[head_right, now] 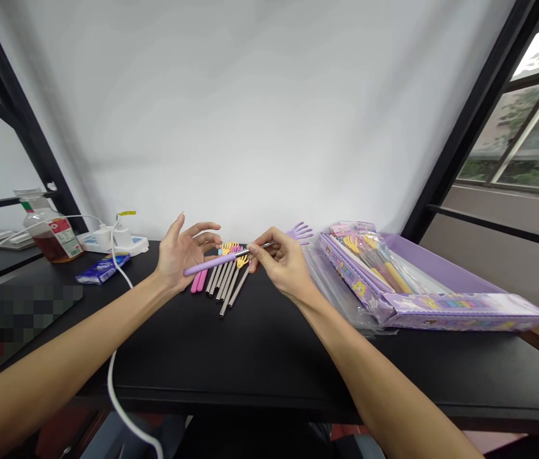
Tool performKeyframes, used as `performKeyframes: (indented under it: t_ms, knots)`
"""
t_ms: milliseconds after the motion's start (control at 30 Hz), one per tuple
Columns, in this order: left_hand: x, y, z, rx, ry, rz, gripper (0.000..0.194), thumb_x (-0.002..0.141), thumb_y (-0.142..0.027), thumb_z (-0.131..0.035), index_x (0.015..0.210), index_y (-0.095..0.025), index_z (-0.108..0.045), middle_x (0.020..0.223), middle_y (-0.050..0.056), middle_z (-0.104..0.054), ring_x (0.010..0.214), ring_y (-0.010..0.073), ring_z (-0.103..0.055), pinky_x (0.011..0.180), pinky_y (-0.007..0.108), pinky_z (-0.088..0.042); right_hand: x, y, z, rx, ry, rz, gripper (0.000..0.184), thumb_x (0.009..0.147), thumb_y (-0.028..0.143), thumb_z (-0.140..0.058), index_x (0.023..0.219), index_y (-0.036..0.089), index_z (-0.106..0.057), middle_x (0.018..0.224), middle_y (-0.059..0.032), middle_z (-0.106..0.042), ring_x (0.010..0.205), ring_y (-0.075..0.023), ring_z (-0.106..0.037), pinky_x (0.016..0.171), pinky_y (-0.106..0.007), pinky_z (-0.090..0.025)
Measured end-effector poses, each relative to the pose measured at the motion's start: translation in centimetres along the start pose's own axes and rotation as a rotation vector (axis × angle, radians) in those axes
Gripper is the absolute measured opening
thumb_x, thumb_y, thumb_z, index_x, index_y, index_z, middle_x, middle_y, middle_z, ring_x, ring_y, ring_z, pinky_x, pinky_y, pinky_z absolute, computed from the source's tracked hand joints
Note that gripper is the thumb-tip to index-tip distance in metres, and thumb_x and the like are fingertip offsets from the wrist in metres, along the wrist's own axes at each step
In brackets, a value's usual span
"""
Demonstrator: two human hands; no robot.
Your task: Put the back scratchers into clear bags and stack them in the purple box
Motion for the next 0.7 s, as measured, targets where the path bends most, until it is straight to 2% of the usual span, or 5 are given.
performKeyframes:
  t_ms: [133, 700]
  knots:
    - [0.0, 0.3, -0.1, 0.045, -0.015, 0.021, 0.060, 0.086, -0.070, -0.047, 0.094, -0.015, -0.070, 0.077, 0.009, -0.068, 0.078, 0.0221, -0.064, 0.066, 0.032, -0.053, -0.1, -0.2, -0.2, -0.002, 0.014, -0.009, 0.032, 0.083, 0.047, -0.073, 0.078, 0.022, -0.055, 0.056, 0.0013, -0.066, 0.050, -0.0149, -0.063, 0.054, -0.029, -0.053]
    - [0.2, 0.9, -0.3, 0.057, -0.109, 0.025, 0.057, 0.086, -0.067, -0.048, 0.085, -0.013, -0.069, 0.076, 0.009, -0.069, 0.077, 0.0212, -0.065, 0.062, 0.031, -0.053, -0.4, -0.6, -1.1, 0.026, 0.038, -0.003, 0.029, 0.084, 0.043, -0.073, 0.078, 0.019, -0.056, 0.054, 0.0026, -0.065, 0.047, -0.0129, -0.063, 0.053, -0.026, -0.050]
Point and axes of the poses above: each hand's wrist, its own x-axis towards the middle knuckle, its own z-axis out of the back of the hand, y = z × x, the point moved 4 cm from there along x, towards the middle knuckle
